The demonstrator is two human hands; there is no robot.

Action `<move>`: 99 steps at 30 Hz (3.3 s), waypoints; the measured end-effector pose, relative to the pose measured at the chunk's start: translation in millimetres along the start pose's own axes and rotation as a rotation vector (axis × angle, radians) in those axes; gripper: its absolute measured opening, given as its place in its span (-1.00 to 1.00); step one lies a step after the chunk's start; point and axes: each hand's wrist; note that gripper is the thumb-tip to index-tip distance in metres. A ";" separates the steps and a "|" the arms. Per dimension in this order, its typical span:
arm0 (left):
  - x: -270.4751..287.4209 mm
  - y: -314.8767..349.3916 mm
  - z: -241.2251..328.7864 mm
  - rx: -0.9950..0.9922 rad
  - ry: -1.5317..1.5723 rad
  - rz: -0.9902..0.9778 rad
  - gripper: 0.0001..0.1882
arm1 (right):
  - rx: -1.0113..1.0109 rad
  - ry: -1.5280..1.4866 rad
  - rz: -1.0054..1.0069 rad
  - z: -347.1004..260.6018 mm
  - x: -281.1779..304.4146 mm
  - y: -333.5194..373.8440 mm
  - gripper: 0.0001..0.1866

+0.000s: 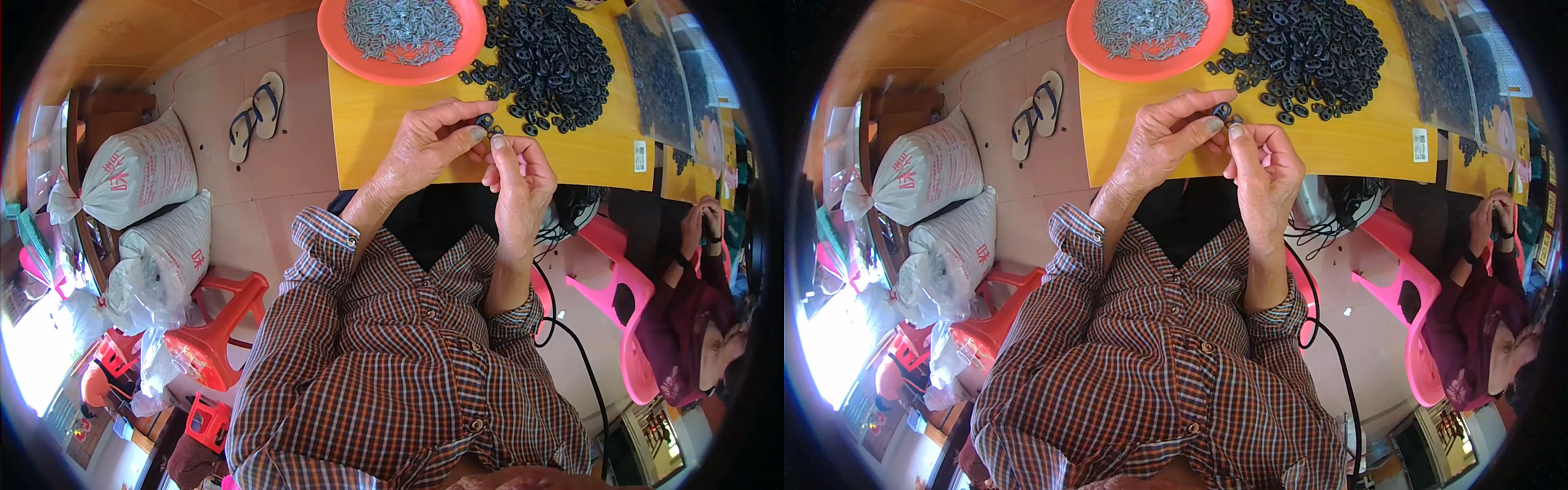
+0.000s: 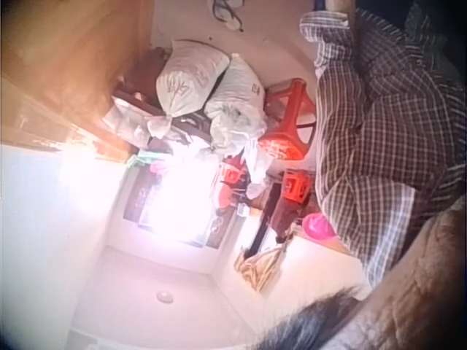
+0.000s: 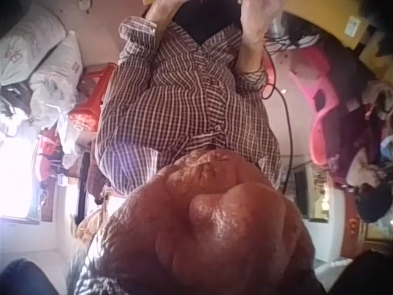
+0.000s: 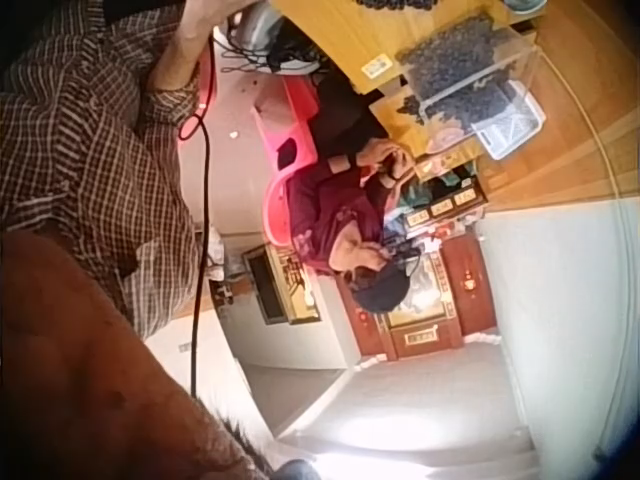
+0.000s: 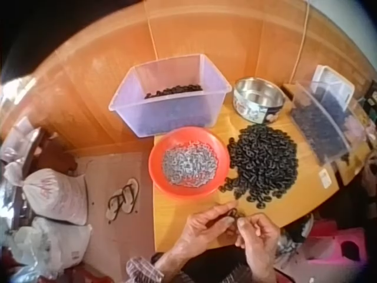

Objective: Assembling small black plastic components by manually inserting small metal pins.

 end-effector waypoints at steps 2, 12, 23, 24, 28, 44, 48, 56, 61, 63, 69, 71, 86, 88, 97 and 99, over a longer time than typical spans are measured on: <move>0.1 0.1 0.5 0.001 0.006 -0.006 -0.65 | 0.001 0.015 -0.007 0.8 0.5 -0.6 -0.86; 0.9 0.1 -0.3 -0.011 -0.014 -0.027 -0.66 | 0.008 0.065 -0.038 0.9 1.2 -1.6 -0.86; 1.2 -0.3 1.3 -0.012 -0.001 -0.039 -0.68 | 0.008 0.043 -0.041 0.9 -0.7 -2.5 -0.85; 1.3 -0.2 1.8 -0.013 -0.004 -0.039 -0.69 | 0.007 0.043 -0.041 1.5 -0.3 -2.4 -0.85; 3.7 -0.4 0.3 -0.023 -0.046 -0.034 -0.70 | 0.025 0.062 -0.085 2.7 1.8 -2.6 -0.84; 3.2 0.4 -2.1 -0.002 0.015 -0.010 -0.68 | -0.014 -0.007 -0.114 5.0 6.5 -7.2 -0.86; 3.6 0.0 -0.8 0.066 0.083 -0.014 -0.75 | -0.022 -0.046 -0.094 8.0 5.7 -6.7 -0.86; 4.6 0.8 -3.5 0.086 0.100 0.006 -0.79 | 0.016 -0.091 -0.087 10.7 2.3 -5.1 -0.87; 4.1 1.6 -0.7 0.089 0.090 0.008 -0.81 | 0.010 -0.068 -0.100 8.8 4.3 -6.2 -0.87; 5.3 2.5 -0.1 0.085 0.084 0.011 -0.81 | 0.007 -0.049 -0.107 7.9 4.7 -6.6 -0.87; 9.9 4.1 -1.4 0.098 0.058 0.005 -0.79 | -0.073 -0.071 -0.185 9.6 12.9 -11.9 -0.87; 10.5 6.7 -1.6 0.105 0.059 -0.001 -0.76 | -0.109 -0.145 -0.214 12.6 15.5 -14.0 -0.88; 12.7 7.7 -0.6 0.078 0.045 -0.043 -0.80 | -0.140 -0.101 -0.306 11.0 23.9 -19.8 -0.87; 12.6 7.5 -0.8 0.073 0.021 -0.052 -0.81 | -0.156 -0.091 -0.299 9.6 24.9 -19.7 -0.87; 10.4 10.9 1.4 0.082 0.087 -0.057 -0.79 | -0.182 -0.110 -0.321 10.5 25.6 -20.7 -0.87; 10.0 12.1 1.0 0.087 0.072 -0.042 -0.79 | -0.175 -0.118 -0.315 11.7 24.5 -20.4 -0.87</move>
Point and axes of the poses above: each hand's wrist, its own y-axis away from the middle knuckle, its own x-axis out of the back of the hand, z = x × y, and after that the axes turned 9 degrees about -y, right-handed
